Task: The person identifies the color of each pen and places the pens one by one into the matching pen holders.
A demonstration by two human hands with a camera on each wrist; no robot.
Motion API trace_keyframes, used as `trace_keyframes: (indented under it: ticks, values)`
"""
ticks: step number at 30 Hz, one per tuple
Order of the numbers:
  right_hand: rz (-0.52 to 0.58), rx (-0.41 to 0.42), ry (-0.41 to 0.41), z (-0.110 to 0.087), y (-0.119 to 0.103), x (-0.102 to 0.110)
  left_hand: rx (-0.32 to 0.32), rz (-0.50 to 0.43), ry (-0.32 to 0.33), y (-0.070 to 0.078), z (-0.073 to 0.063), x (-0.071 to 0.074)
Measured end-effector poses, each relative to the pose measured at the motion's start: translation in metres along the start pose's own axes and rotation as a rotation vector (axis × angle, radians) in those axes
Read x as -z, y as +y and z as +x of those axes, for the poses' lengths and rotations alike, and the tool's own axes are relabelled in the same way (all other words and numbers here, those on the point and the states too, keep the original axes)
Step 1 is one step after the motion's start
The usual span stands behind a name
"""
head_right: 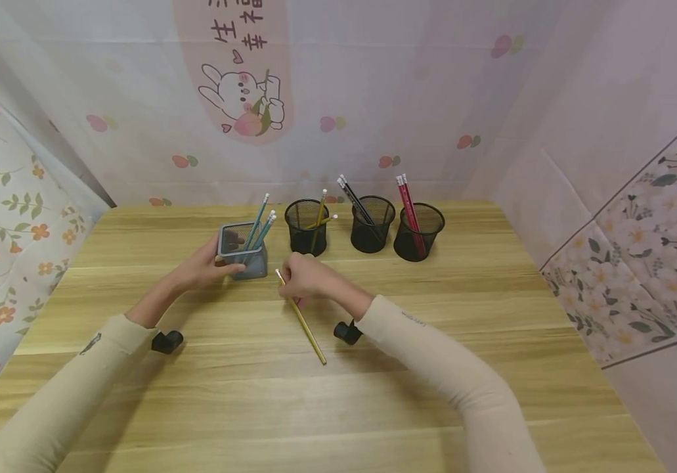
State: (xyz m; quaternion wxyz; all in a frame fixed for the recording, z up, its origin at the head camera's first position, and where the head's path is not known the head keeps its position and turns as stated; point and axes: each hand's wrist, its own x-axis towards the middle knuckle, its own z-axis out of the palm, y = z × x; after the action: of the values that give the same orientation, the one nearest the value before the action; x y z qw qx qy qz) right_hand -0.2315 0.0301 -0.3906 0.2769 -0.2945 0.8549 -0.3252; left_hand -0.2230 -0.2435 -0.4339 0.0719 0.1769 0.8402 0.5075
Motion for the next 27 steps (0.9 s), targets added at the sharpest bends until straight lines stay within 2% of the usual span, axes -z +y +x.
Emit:
trace_keyframes:
  ticks: [4, 12, 17, 27]
  values:
    - [-0.022, 0.027, 0.021, -0.005, -0.006, 0.010, 0.008, 0.000, 0.001, 0.000, 0.000, 0.000]
    - [-0.115, 0.180, 0.129, -0.012, -0.015, 0.028, 0.008, -0.005, 0.000, 0.001, -0.002, 0.000]
    - [-0.083, 0.222, 0.178, -0.016, -0.020, 0.037, 0.007, -0.006, 0.002, 0.000, -0.002, 0.000]
    - [-0.121, 0.283, 0.333, -0.032, -0.038, 0.059, -0.002, 0.006, 0.001, -0.001, 0.000, 0.000]
